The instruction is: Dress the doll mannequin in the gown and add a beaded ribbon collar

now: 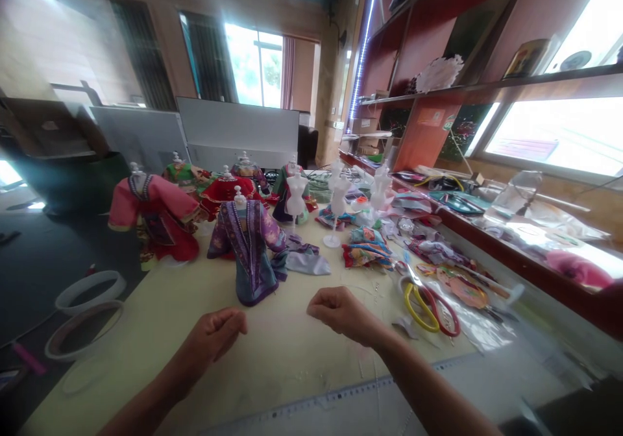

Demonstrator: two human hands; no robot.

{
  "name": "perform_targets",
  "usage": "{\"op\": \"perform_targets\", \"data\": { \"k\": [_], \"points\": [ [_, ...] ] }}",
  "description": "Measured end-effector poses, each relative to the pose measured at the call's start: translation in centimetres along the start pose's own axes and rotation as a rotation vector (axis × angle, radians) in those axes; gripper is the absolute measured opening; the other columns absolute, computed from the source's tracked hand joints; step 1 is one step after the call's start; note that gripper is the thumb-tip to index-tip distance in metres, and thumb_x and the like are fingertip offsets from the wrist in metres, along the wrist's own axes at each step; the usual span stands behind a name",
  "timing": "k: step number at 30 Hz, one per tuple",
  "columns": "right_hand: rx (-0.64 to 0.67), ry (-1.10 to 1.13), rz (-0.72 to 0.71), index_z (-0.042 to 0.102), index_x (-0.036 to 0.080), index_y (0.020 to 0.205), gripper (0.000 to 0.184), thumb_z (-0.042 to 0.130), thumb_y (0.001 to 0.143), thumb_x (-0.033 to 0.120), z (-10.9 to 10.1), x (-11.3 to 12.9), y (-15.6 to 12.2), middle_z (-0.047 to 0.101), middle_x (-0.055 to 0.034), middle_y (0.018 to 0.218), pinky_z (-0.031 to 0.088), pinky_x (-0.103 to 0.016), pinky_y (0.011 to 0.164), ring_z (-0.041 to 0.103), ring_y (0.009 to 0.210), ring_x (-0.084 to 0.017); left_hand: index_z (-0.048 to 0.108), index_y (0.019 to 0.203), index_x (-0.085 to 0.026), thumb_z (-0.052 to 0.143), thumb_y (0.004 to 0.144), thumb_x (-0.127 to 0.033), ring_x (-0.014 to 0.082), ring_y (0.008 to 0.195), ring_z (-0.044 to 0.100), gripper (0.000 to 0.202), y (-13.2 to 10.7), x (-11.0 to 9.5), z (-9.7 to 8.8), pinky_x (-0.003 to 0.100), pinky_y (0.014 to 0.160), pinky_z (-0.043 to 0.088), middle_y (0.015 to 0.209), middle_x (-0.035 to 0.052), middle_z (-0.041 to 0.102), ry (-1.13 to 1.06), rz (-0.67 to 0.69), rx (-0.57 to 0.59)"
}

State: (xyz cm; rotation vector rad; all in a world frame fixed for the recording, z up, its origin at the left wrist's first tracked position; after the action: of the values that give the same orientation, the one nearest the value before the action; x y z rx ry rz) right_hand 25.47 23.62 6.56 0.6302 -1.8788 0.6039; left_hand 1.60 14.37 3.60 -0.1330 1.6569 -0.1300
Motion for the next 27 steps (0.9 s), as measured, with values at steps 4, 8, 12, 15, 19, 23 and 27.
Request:
{"op": "perform_targets", "data": {
  "k": [4, 8, 12, 15, 19, 23, 27],
  "points": [
    [0.090, -0.079, -0.012, 0.064, 0.014, 0.074, 0.018, 0.058, 0.078, 0.030, -0.6, 0.6, -0.4, 0.044, 0.0050, 0.053, 0.024, -0.017, 0.040, 0.033, 0.045, -0.004, 0.050, 0.067, -0.016, 0.044, 0.080, -0.054, 0.0057, 0.041, 0.018, 0.040, 0.2, 0.3, -0.2, 0.019, 0.040, 0.014, 0.042, -0.0108, 0.022, -0.002, 0.003, -0.053],
    [0.073, -0.087, -0.019, 0.062, 0.014, 0.069, 0.019, 0.056, 0.079, 0.028, -1.4, 0.4, -1.1, 0.039, 0.0062, 0.048, 0.023, -0.017, 0.040, 0.031, 0.043, -0.004, 0.051, 0.066, -0.016, 0.046, 0.077, -0.057, 0.0054, 0.041, 0.017, 0.043, 0.3, 0.4, 0.0, 0.019, 0.040, 0.013, 0.042, -0.0107, 0.021, 0.010, -0.001, -0.043],
    [0.014, -0.014, -0.001, 0.058, 0.015, 0.069, 0.019, 0.052, 0.081, 0.028, -1.5, -0.1, -1.2, 0.038, 0.0071, 0.046, 0.024, -0.017, 0.039, 0.032, 0.040, -0.005, 0.051, 0.062, -0.016, 0.049, 0.075, -0.058, 0.0049, 0.039, 0.016, 0.044, 0.3, 0.4, -0.2, 0.019, 0.040, 0.012, 0.041, -0.0107, 0.022, -0.017, -0.002, -0.050],
    [-0.070, 0.022, -0.039, 0.056, 0.016, 0.069, 0.019, 0.054, 0.080, 0.031, -1.0, 0.1, 0.0, 0.040, 0.0069, 0.047, 0.026, -0.017, 0.039, 0.035, 0.041, -0.005, 0.052, 0.065, -0.015, 0.053, 0.075, -0.053, 0.0050, 0.040, 0.018, 0.039, 0.6, 0.1, -1.5, 0.019, 0.041, 0.015, 0.041, -0.0103, 0.026, -0.084, 0.037, -0.149],
    [-0.246, 0.005, -0.182, 0.053, 0.016, 0.064, 0.022, 0.054, 0.079, 0.033, -0.1, 1.3, 3.3, 0.047, 0.0042, 0.053, 0.033, -0.018, 0.042, 0.041, 0.045, -0.007, 0.057, 0.072, -0.015, 0.061, 0.072, -0.044, 0.0067, 0.046, 0.033, 0.029, 1.1, -0.8, -3.8, 0.019, 0.047, 0.028, 0.046, -0.0073, 0.039, -0.077, 0.177, -0.341],
    [-0.329, 0.028, -0.225, 0.054, 0.016, 0.066, 0.020, 0.056, 0.076, 0.033, 0.8, 2.2, 6.4, 0.051, 0.0028, 0.056, 0.035, -0.020, 0.044, 0.043, 0.047, -0.008, 0.058, 0.072, -0.016, 0.062, 0.070, -0.039, 0.0084, 0.050, 0.040, 0.024, 1.1, -1.6, -5.3, 0.019, 0.051, 0.033, 0.050, -0.0057, 0.044, -0.012, 0.242, -0.537],
    [-0.338, 0.057, -0.232, 0.054, 0.015, 0.067, 0.021, 0.055, 0.077, 0.034, 1.3, 2.5, 7.7, 0.051, 0.0025, 0.056, 0.035, -0.020, 0.044, 0.042, 0.047, -0.008, 0.057, 0.074, -0.015, 0.060, 0.073, -0.038, 0.0087, 0.051, 0.040, 0.023, 1.0, -1.7, -5.6, 0.020, 0.050, 0.035, 0.052, -0.0052, 0.044, -0.013, 0.249, -0.589]
  ]
}}
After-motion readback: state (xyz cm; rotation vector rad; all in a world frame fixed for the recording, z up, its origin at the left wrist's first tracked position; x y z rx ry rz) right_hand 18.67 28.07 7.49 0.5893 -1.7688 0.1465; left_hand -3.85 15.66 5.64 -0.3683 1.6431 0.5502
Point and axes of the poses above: each hand's wrist, its own y-axis towards the middle knuckle, its own z-axis out of the palm, x = y × z, the point moved 1 cm from there along y, towards the middle knuckle
